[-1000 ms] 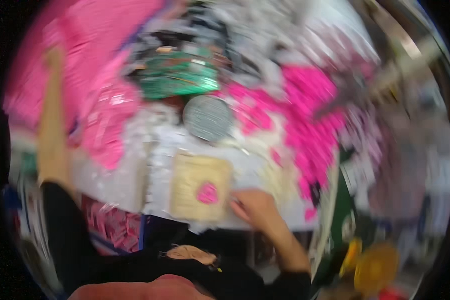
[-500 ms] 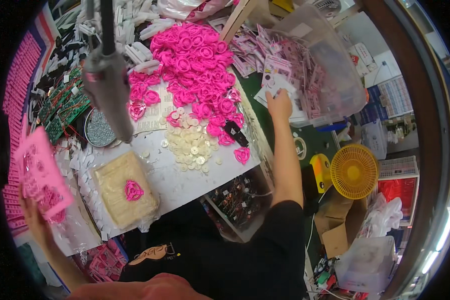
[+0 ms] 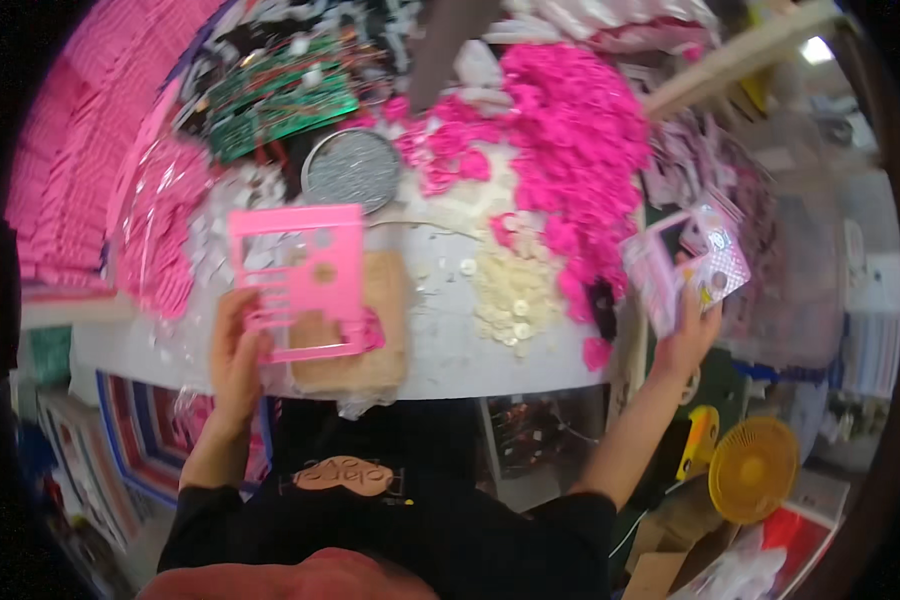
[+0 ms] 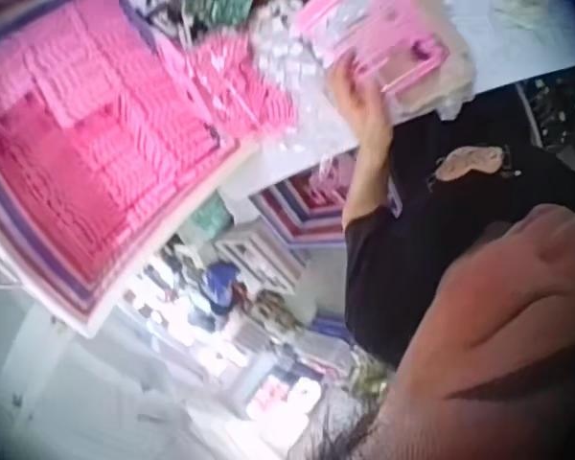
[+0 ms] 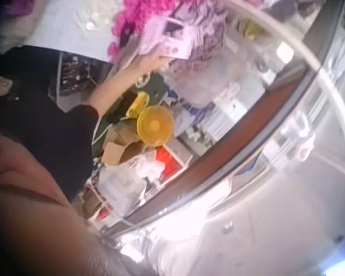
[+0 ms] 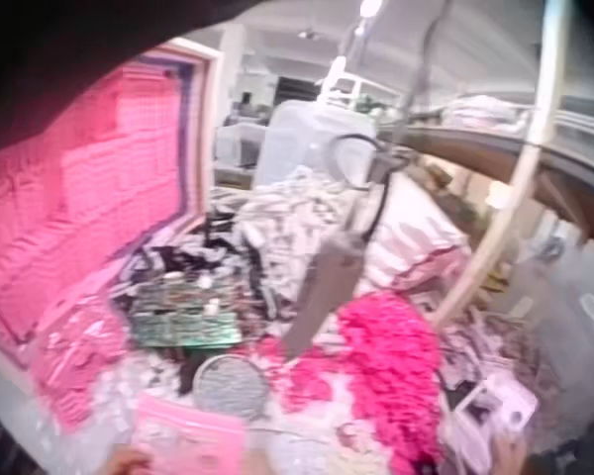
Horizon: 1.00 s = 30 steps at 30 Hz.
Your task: Assembling a pink plastic toy house by installing components, connecting wiring, and using an electric screwdriver.
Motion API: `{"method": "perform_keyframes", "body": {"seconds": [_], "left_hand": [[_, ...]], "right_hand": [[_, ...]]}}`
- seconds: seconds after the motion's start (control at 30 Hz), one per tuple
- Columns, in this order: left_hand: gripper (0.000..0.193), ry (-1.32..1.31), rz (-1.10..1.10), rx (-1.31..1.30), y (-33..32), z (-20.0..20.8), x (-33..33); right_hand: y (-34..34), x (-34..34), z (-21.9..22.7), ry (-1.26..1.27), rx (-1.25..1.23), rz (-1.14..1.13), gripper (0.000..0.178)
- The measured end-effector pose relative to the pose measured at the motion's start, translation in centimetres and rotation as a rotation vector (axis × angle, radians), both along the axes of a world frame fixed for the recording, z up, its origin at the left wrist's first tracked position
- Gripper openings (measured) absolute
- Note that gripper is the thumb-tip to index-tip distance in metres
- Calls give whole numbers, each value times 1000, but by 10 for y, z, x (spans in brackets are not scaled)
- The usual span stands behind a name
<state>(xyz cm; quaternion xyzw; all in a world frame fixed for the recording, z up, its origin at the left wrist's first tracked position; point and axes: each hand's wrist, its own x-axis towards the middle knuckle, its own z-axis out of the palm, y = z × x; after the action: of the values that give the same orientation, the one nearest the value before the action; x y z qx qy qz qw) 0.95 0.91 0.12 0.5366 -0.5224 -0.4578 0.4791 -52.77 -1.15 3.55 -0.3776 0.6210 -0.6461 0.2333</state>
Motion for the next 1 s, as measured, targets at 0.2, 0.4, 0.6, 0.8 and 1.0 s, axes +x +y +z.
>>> {"method": "perform_keyframes", "body": {"seconds": [0.2, 0.4, 0.6, 0.8, 1.0], "left_hand": [[39, 350, -250, 41, -9, -12, -35], [23, 583, -161, 214, -5, -11, -40], [26, -27, -128, -94, -8, -12, -33], [69, -125, 36, -188, -9, 9, -41], [98, -312, -112, -123, -15, 23, -32]], "right_hand": [[44, 202, -15, -238, 209, 740, 59], [10, 265, -20, 478, 80, 482, 73], [9, 280, -42, -637, 329, 878, 69], [8, 308, -31, -384, 182, 870, 64], [5, 303, -23, -542, 65, 847, 72]]}}
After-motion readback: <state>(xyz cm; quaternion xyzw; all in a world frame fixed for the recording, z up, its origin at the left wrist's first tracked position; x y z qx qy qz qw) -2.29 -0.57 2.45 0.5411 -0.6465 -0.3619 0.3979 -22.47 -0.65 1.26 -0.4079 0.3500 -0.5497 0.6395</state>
